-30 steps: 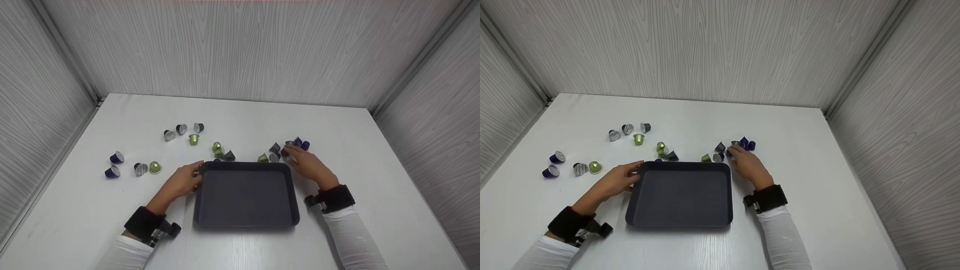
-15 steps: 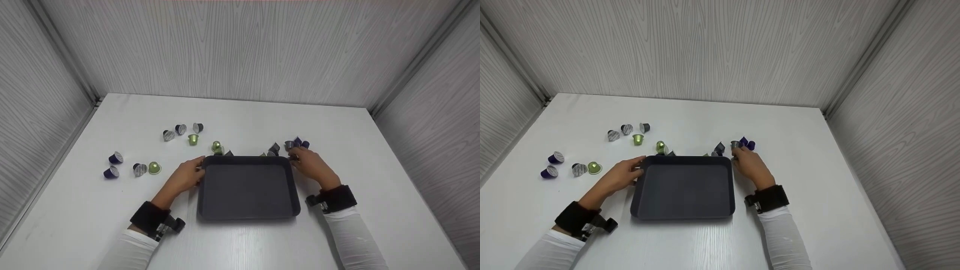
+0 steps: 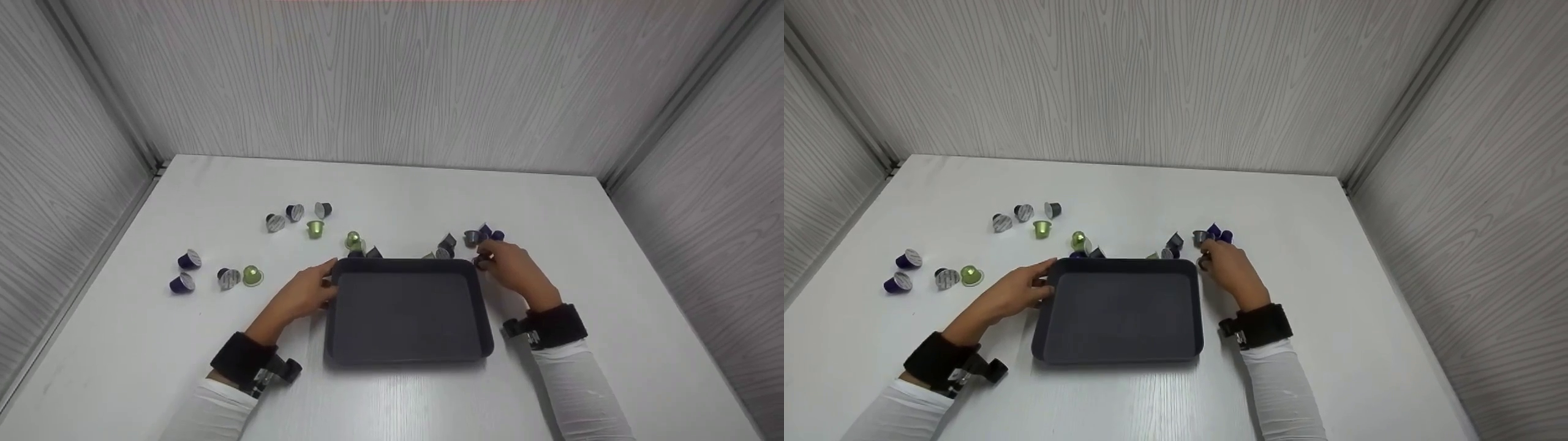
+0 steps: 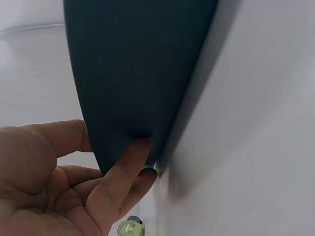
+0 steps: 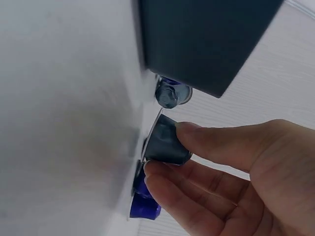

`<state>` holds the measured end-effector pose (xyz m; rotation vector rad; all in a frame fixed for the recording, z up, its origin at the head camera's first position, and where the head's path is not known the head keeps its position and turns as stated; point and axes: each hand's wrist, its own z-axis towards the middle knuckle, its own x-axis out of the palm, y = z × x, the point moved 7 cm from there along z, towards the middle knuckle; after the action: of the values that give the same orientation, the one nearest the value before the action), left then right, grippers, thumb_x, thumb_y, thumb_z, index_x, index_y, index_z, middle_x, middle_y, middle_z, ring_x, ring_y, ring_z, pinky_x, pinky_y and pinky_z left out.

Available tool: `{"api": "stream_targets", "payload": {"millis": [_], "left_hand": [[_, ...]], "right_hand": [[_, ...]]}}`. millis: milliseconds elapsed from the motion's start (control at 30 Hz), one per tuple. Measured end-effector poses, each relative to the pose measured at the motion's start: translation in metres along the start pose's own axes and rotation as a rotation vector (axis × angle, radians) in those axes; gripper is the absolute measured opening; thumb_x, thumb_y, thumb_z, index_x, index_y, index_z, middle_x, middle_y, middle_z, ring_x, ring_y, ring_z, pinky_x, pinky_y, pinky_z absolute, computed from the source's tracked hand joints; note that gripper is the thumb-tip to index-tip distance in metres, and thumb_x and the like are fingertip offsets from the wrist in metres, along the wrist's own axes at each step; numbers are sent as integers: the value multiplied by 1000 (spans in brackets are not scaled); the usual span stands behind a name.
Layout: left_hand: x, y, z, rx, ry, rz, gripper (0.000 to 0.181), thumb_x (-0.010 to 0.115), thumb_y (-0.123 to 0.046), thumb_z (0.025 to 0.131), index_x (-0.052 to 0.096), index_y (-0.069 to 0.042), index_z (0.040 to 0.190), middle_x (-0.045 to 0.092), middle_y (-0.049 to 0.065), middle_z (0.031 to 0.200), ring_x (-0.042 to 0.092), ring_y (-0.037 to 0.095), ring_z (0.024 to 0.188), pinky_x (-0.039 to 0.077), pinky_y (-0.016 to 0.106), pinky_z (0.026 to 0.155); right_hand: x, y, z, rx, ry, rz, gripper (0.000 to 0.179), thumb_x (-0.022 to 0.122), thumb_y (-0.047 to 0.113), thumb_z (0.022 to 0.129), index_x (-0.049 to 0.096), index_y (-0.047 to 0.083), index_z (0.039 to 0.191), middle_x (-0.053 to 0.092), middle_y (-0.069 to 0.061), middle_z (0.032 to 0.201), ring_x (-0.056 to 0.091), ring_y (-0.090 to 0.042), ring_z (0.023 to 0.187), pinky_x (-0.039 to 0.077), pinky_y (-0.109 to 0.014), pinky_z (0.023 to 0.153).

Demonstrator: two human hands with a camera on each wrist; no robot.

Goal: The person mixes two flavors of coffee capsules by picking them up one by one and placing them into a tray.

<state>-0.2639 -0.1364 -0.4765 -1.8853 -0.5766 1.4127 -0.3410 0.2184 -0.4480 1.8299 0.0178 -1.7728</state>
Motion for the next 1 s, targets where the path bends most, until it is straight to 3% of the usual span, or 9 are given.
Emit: {"api": "stream_targets", "payload": {"millis": [200, 433, 667, 1000], "left_hand": [[3, -1, -3, 19, 10, -48, 65, 56, -6, 94, 27, 6, 150, 47, 26, 142, 55, 39, 121, 51, 43, 93], [4, 0, -2, 0, 17, -103, 67, 57, -8, 94, 26, 5, 151, 48, 24, 141, 56, 36, 120, 55, 38, 86], [3, -1, -2, 18, 9, -97, 66, 59, -9, 95, 27, 4, 151, 49, 25, 140, 57, 38, 119, 56, 38, 84], [3, -2, -2, 26, 8, -92, 66, 58, -8, 93, 28, 5, 151, 50, 25, 139, 57, 38, 119, 56, 38, 83]], "right_hand": [[-9, 8, -4, -12, -38, 26, 24, 65, 7, 94, 65, 0, 116, 68, -15, 105, 66, -31, 96, 53, -48, 81], [-21, 27, -10, -87, -86, 49, 26, 64, 6, 94, 64, -2, 119, 62, -14, 106, 66, -31, 102, 54, -45, 85], [-28, 47, -16, -174, -103, 55, 25, 64, 9, 95, 66, 1, 119, 60, -12, 109, 66, -27, 100, 55, -40, 84], [-28, 86, -30, -277, -45, 13, 26, 70, 8, 91, 67, 4, 116, 62, -4, 102, 65, -18, 94, 56, -33, 79]]}}
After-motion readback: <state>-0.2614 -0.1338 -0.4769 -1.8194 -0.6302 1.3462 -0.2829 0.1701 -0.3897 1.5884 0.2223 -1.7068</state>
